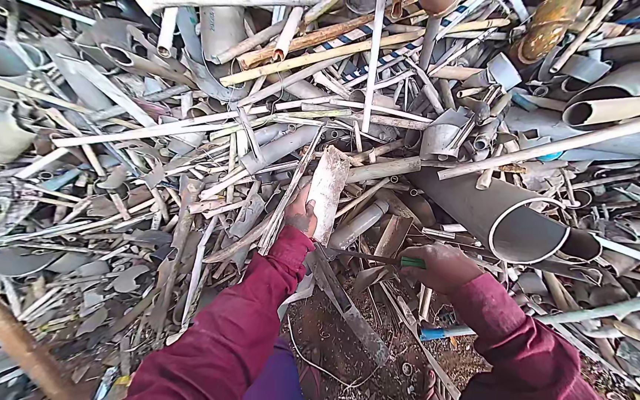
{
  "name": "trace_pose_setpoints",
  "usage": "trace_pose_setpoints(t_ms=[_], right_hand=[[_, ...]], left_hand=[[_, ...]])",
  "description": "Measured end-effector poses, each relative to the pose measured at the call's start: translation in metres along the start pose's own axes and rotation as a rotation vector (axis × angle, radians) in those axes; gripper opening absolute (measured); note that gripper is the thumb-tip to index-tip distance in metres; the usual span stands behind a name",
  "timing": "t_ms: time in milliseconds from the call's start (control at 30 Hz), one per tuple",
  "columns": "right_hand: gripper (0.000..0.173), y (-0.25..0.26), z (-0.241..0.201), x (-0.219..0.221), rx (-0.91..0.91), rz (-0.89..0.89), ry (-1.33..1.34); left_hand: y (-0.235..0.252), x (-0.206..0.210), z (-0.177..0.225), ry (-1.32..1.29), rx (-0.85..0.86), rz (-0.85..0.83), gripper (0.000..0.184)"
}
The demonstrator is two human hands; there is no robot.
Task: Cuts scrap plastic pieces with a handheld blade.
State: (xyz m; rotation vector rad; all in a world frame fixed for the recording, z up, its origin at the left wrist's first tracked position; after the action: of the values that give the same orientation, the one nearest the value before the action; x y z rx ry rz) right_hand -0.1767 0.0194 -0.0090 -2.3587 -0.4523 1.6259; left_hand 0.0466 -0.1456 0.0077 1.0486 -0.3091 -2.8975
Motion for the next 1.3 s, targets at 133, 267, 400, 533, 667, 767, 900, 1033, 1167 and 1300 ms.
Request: trace_pose_setpoints(t_ms=[133,267,400,533,667,767,900,1033,1167,1300], right_hand=[[0.041,0.001,0.003,-0.008,-0.017,0.097,0.013],[0.042,0.009,-0.002,-0.001,-0.025,0.077,-0.01],[0.043,0.011,-0.007,0.001,-0.026,0.063,-0.036],[0.042,0.016,-0.013,0.01,-0.028,-0.005,-0.055],[0.042,0.013,0.004,-0.003,0.035,0.065,-0.03],[0.039,0.004,0.009,-0.008,-0.02,0.072,-0.007],[0.039,-0.004,0.018,-0.008,-0.019,0.044,0.038],[0.037,-0.004,0.035,-0.014,-0.049,0.212,0.271],[0.033,0.014,0.021,0.006,-0.093,0.304,0.749],[0.033,0.03,-0.009,0.024,-0.132,0.251,0.814]], left_hand=[[0.002,0.002,-0.005,-0.013,0.016,-0.019,0.045],[0.002,0.003,-0.005,-0.023,-0.013,-0.037,0.045],[0.005,0.0,-0.008,-0.05,-0.027,-0.028,0.045],[0.002,0.002,-0.006,-0.078,-0.032,-0.037,0.044],[-0.003,0.001,0.002,-0.088,0.008,-0.028,0.045],[0.0,-0.003,0.0,-0.081,0.002,0.002,0.045],[0.003,-0.003,-0.01,-0.172,-0.051,0.021,0.046],[0.009,0.001,-0.027,-0.701,-0.224,0.125,0.052],[0.001,0.007,-0.023,-0.912,-0.395,0.201,0.063],[-0.011,0.017,-0.006,-1.068,-0.427,0.167,0.056]])
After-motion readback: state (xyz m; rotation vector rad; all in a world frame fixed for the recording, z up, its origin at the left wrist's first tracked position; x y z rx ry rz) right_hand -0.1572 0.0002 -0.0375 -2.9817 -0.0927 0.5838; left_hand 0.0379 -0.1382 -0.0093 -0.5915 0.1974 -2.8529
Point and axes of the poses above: each hand's wrist, its own y-axis towards the middle knuckle, its own x-axis out of the palm, z = x × y, the point moved 7 cm from there along y, towards the middle knuckle, and after that the axes turned 7 degrees about -x, right-handed, at the moved point
